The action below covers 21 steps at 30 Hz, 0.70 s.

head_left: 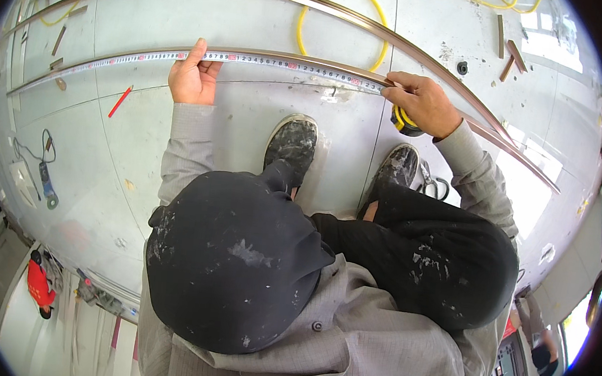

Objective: The person measures a window frame with a tape measure, then cuts a long metal strip to size using shears. They fit the strip along the window sill and continue cutting additional pieces on the floor.

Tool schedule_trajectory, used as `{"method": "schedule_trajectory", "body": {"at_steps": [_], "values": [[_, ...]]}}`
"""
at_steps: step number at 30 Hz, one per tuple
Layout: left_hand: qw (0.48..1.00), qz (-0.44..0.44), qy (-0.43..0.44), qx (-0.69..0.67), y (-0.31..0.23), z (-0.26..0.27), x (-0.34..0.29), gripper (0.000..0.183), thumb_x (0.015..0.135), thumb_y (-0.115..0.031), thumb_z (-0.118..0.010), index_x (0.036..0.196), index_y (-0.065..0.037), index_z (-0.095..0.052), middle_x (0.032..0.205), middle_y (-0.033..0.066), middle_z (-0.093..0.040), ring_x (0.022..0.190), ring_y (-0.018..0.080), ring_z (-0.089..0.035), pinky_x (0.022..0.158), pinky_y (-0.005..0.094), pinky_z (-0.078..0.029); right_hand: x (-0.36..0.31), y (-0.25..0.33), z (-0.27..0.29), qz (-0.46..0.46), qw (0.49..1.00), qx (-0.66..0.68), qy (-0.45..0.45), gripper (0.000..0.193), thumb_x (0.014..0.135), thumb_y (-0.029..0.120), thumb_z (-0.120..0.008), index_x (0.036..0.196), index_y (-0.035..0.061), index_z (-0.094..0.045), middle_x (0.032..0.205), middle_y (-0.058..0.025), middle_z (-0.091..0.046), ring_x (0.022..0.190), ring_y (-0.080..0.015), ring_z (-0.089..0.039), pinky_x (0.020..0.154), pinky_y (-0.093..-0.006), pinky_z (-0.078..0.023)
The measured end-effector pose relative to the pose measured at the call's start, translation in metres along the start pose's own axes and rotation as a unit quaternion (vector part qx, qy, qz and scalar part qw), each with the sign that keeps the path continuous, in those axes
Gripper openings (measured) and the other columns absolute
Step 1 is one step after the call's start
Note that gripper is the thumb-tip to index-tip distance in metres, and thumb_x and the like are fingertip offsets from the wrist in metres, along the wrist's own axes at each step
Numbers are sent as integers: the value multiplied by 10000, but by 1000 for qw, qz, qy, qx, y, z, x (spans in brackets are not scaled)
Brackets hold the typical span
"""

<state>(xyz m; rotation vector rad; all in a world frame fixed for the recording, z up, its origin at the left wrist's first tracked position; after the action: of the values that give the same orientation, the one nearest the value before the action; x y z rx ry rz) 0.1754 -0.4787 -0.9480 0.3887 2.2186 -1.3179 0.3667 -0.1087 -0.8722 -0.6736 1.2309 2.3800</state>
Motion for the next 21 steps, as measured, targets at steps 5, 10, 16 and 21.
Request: {"method": "schedule_trajectory", "body": {"at_steps": [5, 10, 16, 21], "values": [[999, -31, -18, 37, -18, 9, 7, 106, 933, -18, -697, 988, 21, -615, 919, 99, -663, 823, 198, -672, 727, 363, -625, -3, 5, 8, 5, 999, -32, 1, 423, 893, 343, -651, 1180, 39, -715, 958, -197, -725, 857, -307, -693, 829, -358, -536], [995, 15, -63, 82, -27, 31, 18, 85, 924, -46, -711, 886, -27, -636, 857, 51, -633, 758, 147, -621, 642, 308, -553, -11, 1, 10, 31, 996, -75, 26, 355, 935, 308, -615, 1122, 26, -719, 950, -210, -712, 821, -323, -682, 777, -391, -532], [999, 26, -23, 1, -6, 24, 14, 204, 894, -136, -756, 1002, -26, -623, 929, 80, -676, 787, 199, -680, 634, 360, -601, -27, 27, 3, 107, 993, -38, -30, 220, 962, 115, -567, 816, -44, -611, 725, -181, -595, 648, -301, -605, 626, -373, -467], [996, 43, 67, -28, 20, 24, 19, 283, 959, -289, -710, 1050, -33, -630, 963, 93, -689, 873, 241, -696, 726, 404, -587, -15, 35, -10, 3, 979, 70, 192, 214, 923, 132, -591, 818, -46, -648, 736, -24, -625, 716, -101, -583, 654, -274, -464]]}}
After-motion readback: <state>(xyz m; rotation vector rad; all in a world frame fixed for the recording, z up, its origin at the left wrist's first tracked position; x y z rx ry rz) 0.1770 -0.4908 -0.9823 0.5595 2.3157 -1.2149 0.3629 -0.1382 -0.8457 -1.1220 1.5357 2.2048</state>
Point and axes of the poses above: each hand's wrist, its own x-axis towards the middle knuckle, its own z-axis out of the back of the hand, y = z × x, the point moved 6 cm from there along x, towards the middle knuckle
